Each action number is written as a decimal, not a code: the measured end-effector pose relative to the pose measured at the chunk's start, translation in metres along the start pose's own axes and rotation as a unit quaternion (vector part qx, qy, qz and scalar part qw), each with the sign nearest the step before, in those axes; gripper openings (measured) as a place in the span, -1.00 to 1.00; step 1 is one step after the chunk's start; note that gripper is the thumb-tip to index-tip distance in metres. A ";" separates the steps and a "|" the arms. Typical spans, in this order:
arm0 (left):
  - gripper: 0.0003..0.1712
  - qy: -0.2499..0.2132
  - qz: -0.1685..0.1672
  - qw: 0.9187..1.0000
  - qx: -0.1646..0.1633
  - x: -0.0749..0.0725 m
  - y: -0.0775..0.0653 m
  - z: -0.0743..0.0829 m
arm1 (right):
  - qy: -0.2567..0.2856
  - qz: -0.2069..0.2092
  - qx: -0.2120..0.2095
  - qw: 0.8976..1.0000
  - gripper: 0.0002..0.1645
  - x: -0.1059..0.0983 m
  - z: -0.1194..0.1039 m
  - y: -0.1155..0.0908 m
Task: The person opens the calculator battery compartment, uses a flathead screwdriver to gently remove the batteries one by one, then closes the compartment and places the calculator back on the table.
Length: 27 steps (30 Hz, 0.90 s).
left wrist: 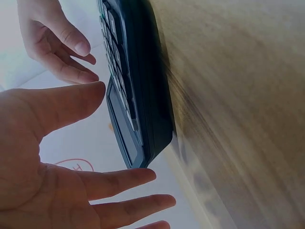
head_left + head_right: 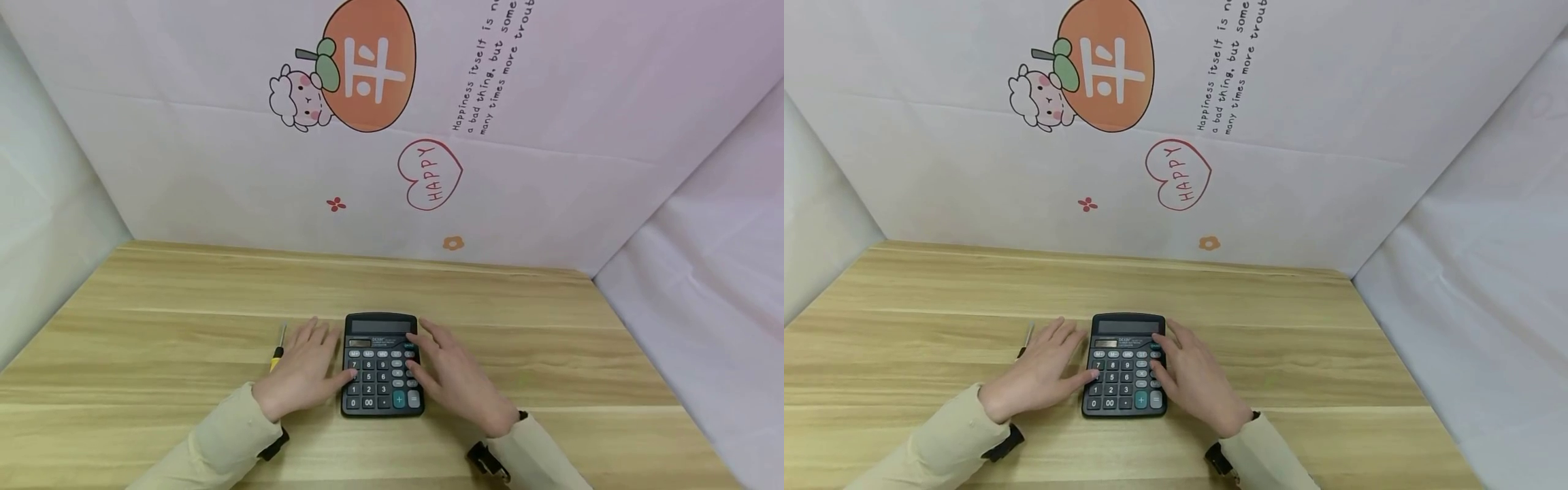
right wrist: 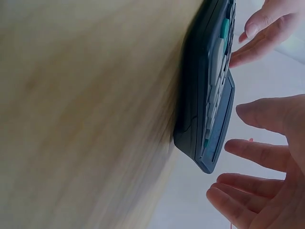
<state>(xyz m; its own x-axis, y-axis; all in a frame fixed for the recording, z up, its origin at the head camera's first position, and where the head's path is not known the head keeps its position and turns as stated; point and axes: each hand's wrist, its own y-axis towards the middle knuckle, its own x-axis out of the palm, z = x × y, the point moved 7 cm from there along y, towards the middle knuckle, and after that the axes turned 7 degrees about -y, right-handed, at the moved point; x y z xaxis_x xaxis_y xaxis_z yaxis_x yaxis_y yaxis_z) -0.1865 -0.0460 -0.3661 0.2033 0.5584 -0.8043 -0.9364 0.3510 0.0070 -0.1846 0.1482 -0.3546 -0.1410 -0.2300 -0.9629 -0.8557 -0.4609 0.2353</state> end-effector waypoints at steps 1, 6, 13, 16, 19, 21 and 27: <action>-0.15 -0.001 -0.001 1.000 -0.001 0.000 0.000 0.000 | -0.001 0.000 0.000 1.000 -0.47 0.000 0.000 0.000; -0.15 -0.005 -0.007 1.000 -0.008 0.002 0.001 0.001 | 0.000 0.005 0.001 1.000 -0.50 0.001 0.000 -0.001; -0.21 -0.004 -0.009 1.000 -0.014 0.003 0.001 0.002 | 0.005 0.003 0.000 1.000 -0.50 0.001 -0.001 -0.001; -0.23 -0.003 -0.009 1.000 -0.014 0.003 0.001 0.002 | 0.011 0.000 0.001 1.000 -0.49 0.001 -0.001 -0.001; -0.22 -0.012 -0.014 1.000 -0.019 0.004 0.001 0.001 | 0.014 -0.002 0.006 1.000 -0.49 0.002 -0.002 -0.001; -0.22 -0.020 -0.019 0.999 -0.022 0.005 0.001 0.000 | 0.015 -0.005 0.009 1.000 -0.48 0.003 -0.002 -0.001; -0.21 -0.029 -0.021 0.999 -0.026 0.005 0.001 0.001 | 0.017 -0.006 0.004 1.000 -0.49 0.004 -0.003 -0.002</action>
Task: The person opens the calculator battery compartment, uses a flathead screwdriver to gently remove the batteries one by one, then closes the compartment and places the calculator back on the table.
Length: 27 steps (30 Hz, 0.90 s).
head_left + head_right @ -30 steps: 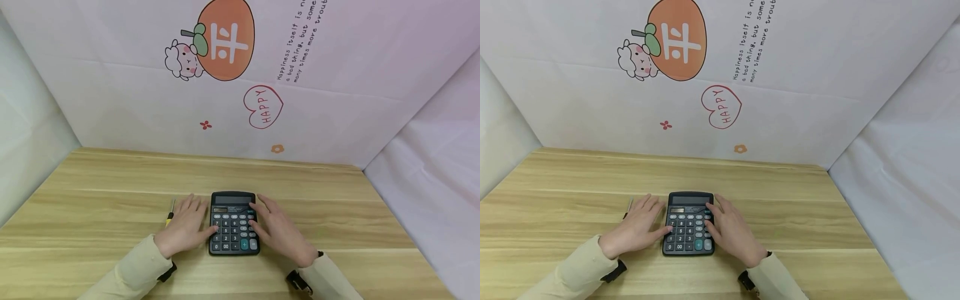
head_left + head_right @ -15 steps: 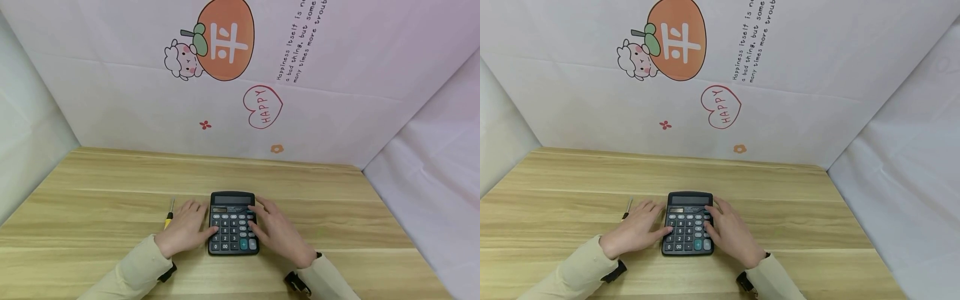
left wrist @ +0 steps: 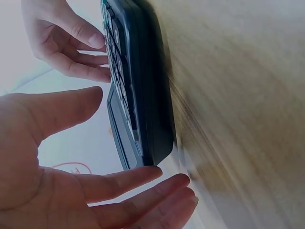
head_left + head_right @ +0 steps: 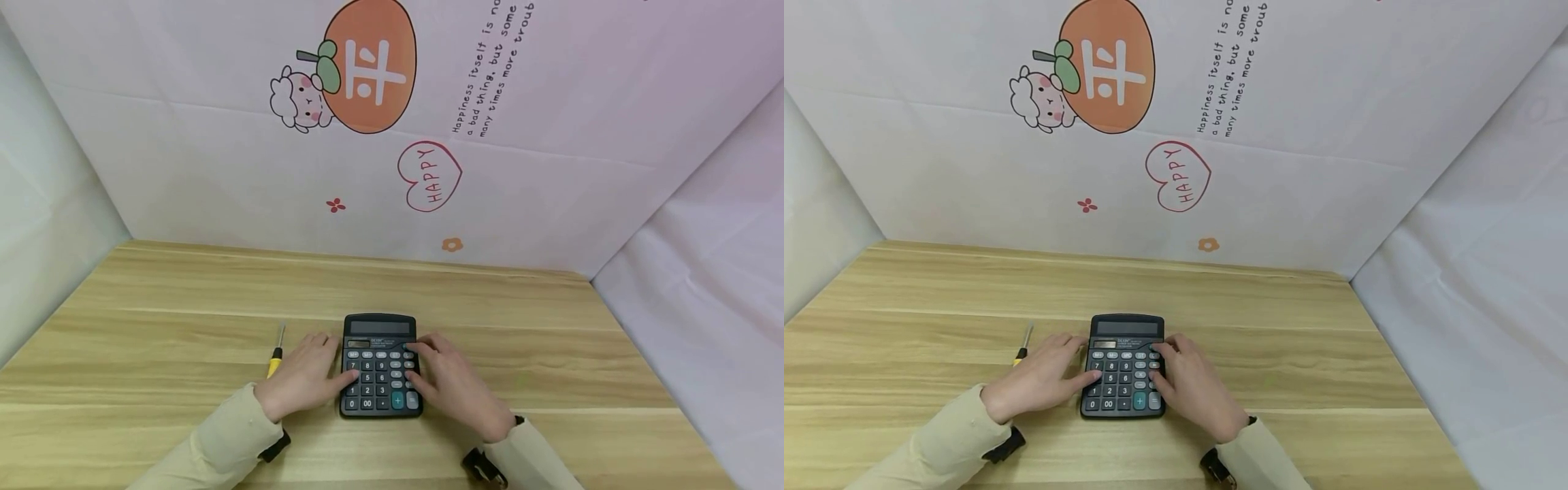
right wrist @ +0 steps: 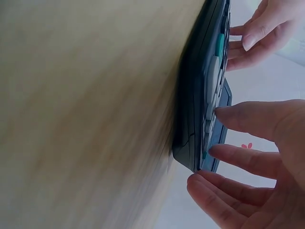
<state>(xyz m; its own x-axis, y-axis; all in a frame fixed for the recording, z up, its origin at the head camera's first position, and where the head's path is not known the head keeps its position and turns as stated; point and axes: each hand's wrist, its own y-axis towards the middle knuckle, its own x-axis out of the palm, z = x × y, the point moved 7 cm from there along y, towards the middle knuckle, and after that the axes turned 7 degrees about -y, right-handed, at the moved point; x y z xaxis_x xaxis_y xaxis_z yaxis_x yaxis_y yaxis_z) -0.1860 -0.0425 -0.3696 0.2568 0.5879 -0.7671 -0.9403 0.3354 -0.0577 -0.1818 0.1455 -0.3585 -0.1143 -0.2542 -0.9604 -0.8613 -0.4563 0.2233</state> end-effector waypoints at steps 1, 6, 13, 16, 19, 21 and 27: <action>-0.22 0.000 0.001 1.000 0.000 0.000 0.000 0.000 | 0.000 0.001 -0.002 1.000 -0.49 0.000 0.000 0.000; -0.19 -0.001 0.001 1.000 0.004 0.002 0.000 0.002 | 0.006 -0.002 -0.001 1.000 -0.51 0.001 0.000 0.000; -0.13 -0.006 0.002 1.000 0.005 0.004 0.002 0.003 | 0.007 -0.008 0.013 1.000 -0.51 0.002 0.000 0.001; -0.11 -0.009 0.001 1.000 -0.004 0.004 0.003 0.002 | 0.007 -0.012 0.015 1.000 -0.51 0.001 -0.001 0.001; -0.10 -0.017 0.000 1.000 -0.018 0.004 0.004 0.002 | 0.006 -0.017 0.018 1.000 -0.51 0.002 -0.001 0.001; -0.09 -0.028 -0.003 0.999 -0.025 0.005 0.004 0.002 | 0.004 -0.020 0.020 1.000 -0.52 0.002 -0.002 0.001; -0.05 -0.059 -0.015 0.997 -0.041 0.008 0.005 0.003 | 0.004 -0.021 0.027 0.999 -0.51 0.001 -0.005 0.002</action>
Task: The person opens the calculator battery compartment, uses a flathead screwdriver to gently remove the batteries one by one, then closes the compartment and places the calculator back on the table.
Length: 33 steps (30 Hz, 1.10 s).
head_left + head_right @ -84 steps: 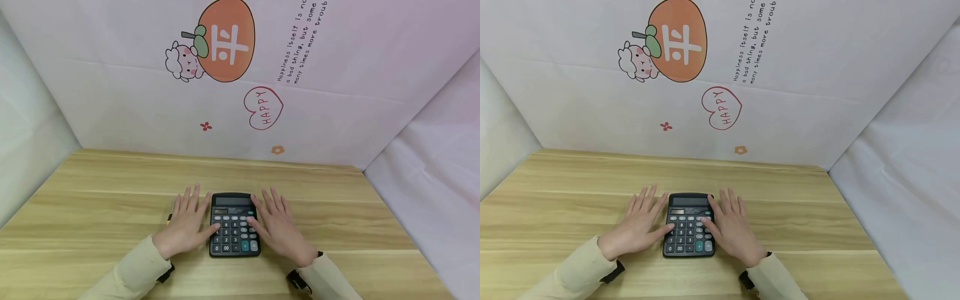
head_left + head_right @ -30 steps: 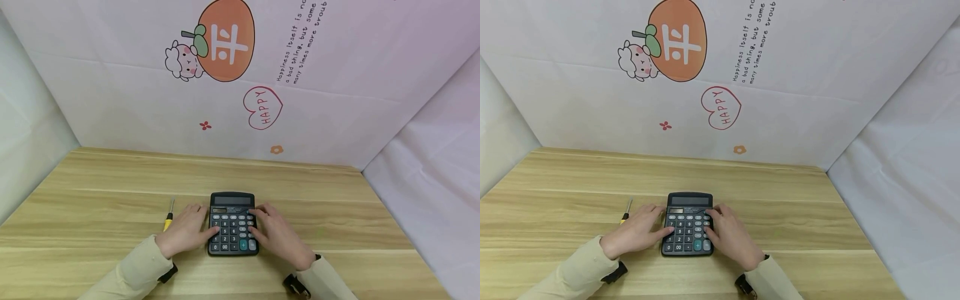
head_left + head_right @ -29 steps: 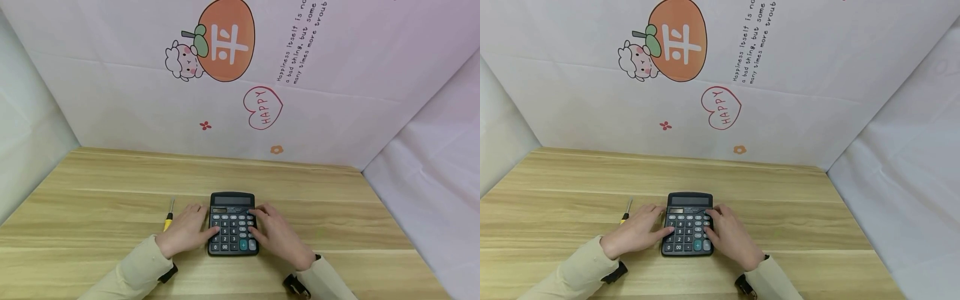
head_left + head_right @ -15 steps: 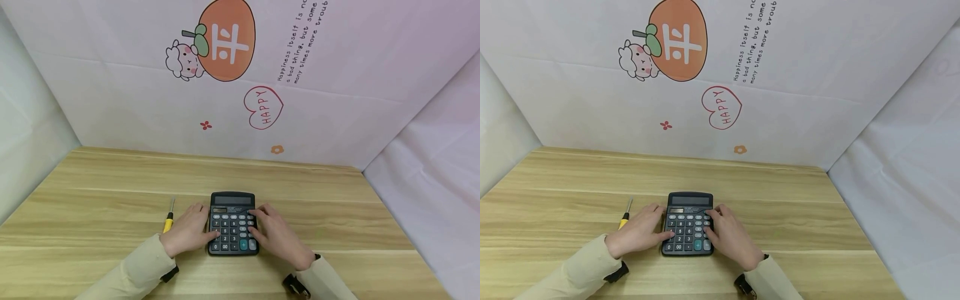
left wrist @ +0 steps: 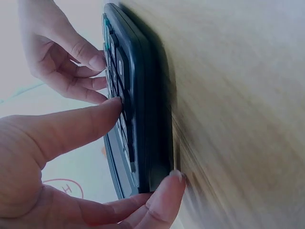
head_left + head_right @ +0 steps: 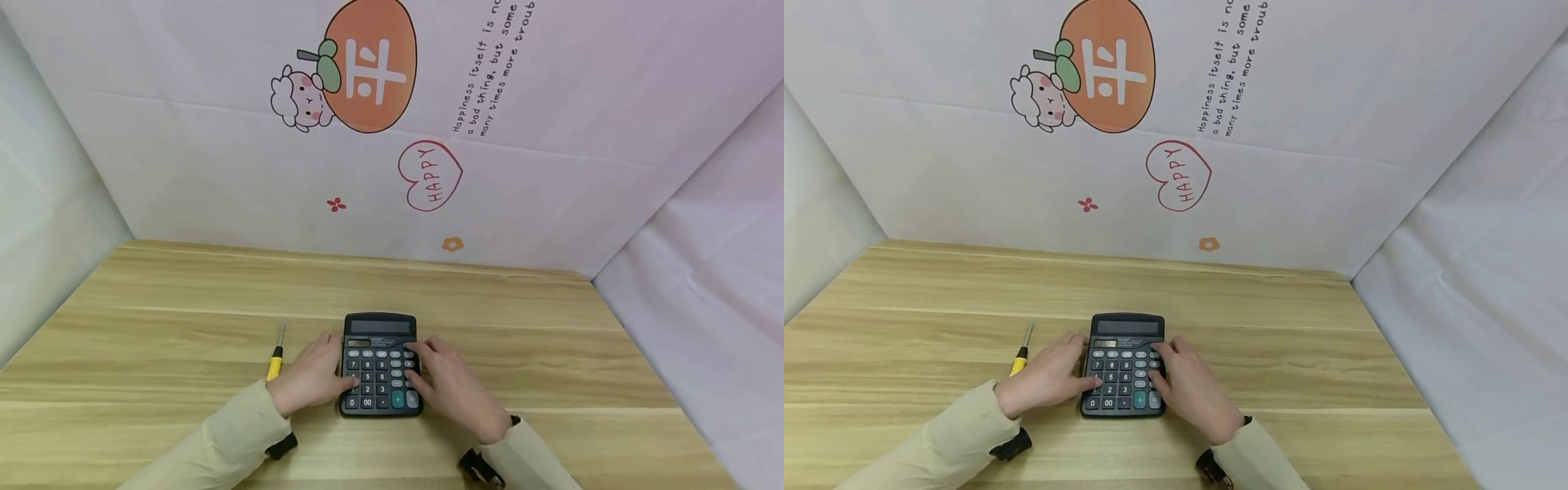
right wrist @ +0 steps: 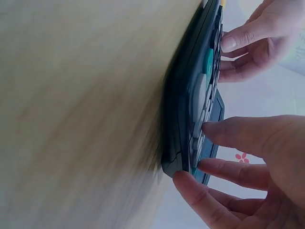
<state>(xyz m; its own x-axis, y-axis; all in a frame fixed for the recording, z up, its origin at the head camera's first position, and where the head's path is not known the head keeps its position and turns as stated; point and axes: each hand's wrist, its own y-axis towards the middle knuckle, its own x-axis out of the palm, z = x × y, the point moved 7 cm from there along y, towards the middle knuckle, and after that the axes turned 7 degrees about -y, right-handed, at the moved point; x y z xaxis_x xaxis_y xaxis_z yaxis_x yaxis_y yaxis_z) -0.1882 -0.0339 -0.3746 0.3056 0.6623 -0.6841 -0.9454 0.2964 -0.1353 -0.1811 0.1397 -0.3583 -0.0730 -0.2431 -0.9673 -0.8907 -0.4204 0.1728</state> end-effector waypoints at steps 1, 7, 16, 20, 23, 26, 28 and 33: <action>-0.04 -0.004 -0.001 1.000 -0.003 0.000 0.000 0.000 | 0.000 0.000 0.001 1.000 -0.51 0.000 -0.001 0.000; -0.05 -0.021 0.000 1.000 -0.013 0.002 0.001 0.000 | -0.001 -0.005 0.011 1.000 -0.49 0.001 -0.003 0.000; -0.12 -0.050 0.008 0.998 -0.021 0.003 0.001 0.001 | 0.006 -0.007 0.021 1.000 -0.50 0.001 -0.006 -0.001; -0.12 -0.063 0.009 0.998 -0.027 0.004 0.001 0.000 | -0.005 0.000 0.021 1.000 -0.50 0.000 -0.007 0.000; -0.12 -0.068 0.007 0.997 -0.028 0.005 0.001 0.000 | -0.009 0.003 0.023 1.000 -0.51 0.000 -0.008 0.000; -0.11 -0.071 0.007 0.997 -0.029 0.004 0.001 0.000 | -0.008 0.007 0.027 1.000 -0.51 0.000 -0.009 0.001; -0.10 -0.072 0.007 0.997 -0.031 0.004 0.001 0.000 | -0.004 0.006 0.030 1.000 -0.52 0.000 -0.009 0.001; -0.09 -0.069 0.007 0.997 -0.034 0.004 0.001 -0.001 | 0.001 0.007 0.033 0.999 -0.52 0.000 -0.009 0.001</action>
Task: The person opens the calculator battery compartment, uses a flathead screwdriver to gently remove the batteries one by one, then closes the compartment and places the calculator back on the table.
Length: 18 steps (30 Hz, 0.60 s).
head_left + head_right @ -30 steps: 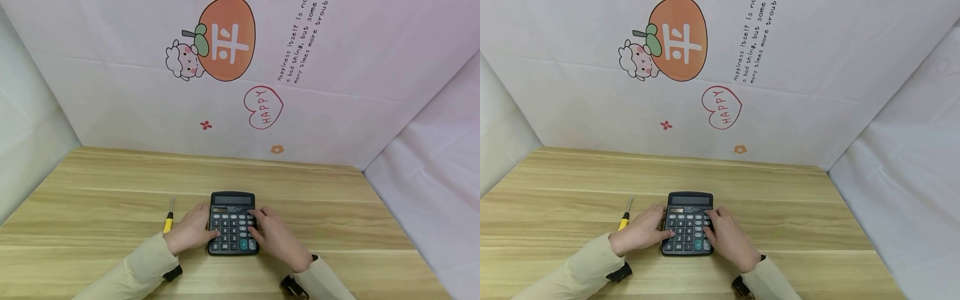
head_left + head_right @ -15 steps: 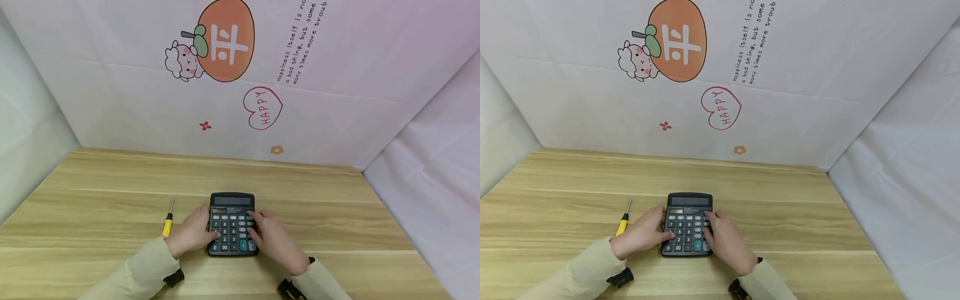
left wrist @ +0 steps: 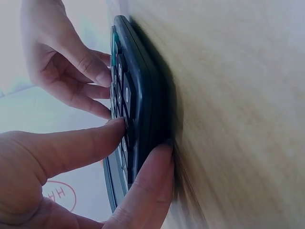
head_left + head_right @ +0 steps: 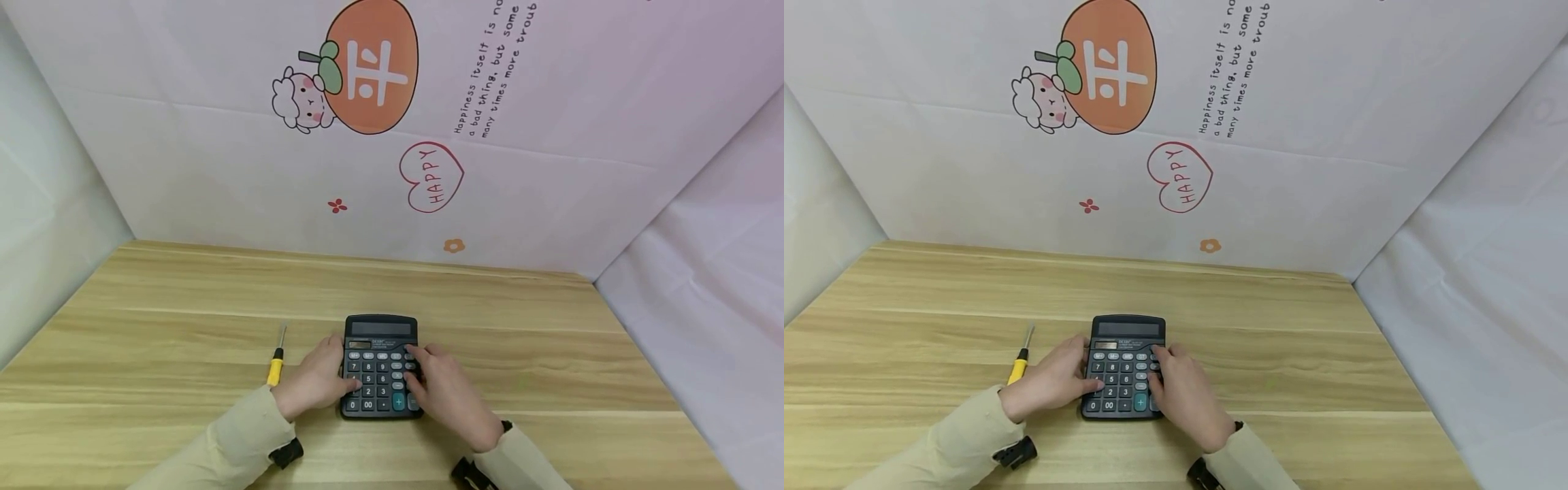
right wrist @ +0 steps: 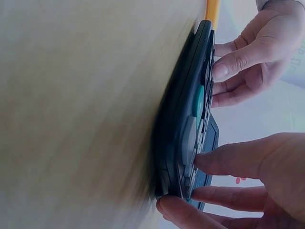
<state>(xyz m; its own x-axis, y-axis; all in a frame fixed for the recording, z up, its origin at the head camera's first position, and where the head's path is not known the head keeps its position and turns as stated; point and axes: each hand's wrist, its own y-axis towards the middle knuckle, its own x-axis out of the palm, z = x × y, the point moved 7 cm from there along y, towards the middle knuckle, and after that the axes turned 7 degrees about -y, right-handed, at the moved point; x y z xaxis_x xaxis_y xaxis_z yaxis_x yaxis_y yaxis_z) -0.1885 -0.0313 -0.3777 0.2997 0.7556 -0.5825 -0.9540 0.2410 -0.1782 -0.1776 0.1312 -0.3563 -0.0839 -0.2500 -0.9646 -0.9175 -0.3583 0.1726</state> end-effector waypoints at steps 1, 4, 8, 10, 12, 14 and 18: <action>-0.09 0.000 0.001 1.000 -0.001 0.000 0.000 0.000 | 0.000 0.001 -0.001 1.000 -0.52 0.000 0.000 0.000; -0.09 0.002 0.004 1.000 -0.003 0.000 0.001 -0.001 | -0.001 0.005 -0.002 1.000 -0.53 -0.001 -0.001 0.000; -0.08 0.001 0.007 1.000 -0.007 0.000 0.002 -0.002 | -0.001 0.006 0.003 1.000 -0.53 0.000 0.000 0.000; -0.09 0.001 0.008 1.000 -0.009 0.000 0.002 -0.002 | 0.002 0.007 0.005 1.000 -0.53 0.001 0.000 0.000; -0.12 -0.001 0.010 1.000 -0.010 0.000 0.002 -0.001 | 0.005 0.008 0.007 1.000 -0.52 0.001 0.001 -0.001; -0.16 -0.003 0.012 1.000 -0.009 -0.001 0.002 -0.001 | 0.011 0.010 0.008 1.000 -0.52 0.001 0.001 -0.001; -0.23 -0.015 0.018 1.000 -0.009 -0.002 0.002 0.001 | 0.027 0.014 0.008 1.000 -0.52 0.001 0.002 -0.002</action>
<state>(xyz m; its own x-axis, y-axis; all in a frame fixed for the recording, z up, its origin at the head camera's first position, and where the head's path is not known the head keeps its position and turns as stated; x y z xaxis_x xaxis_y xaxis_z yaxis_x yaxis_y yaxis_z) -0.1907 -0.0323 -0.3759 0.2657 0.7812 -0.5649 -0.9638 0.2027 -0.1730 -0.1765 0.1332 -0.3584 -0.0881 -0.3076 -0.9474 -0.9214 -0.3362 0.1948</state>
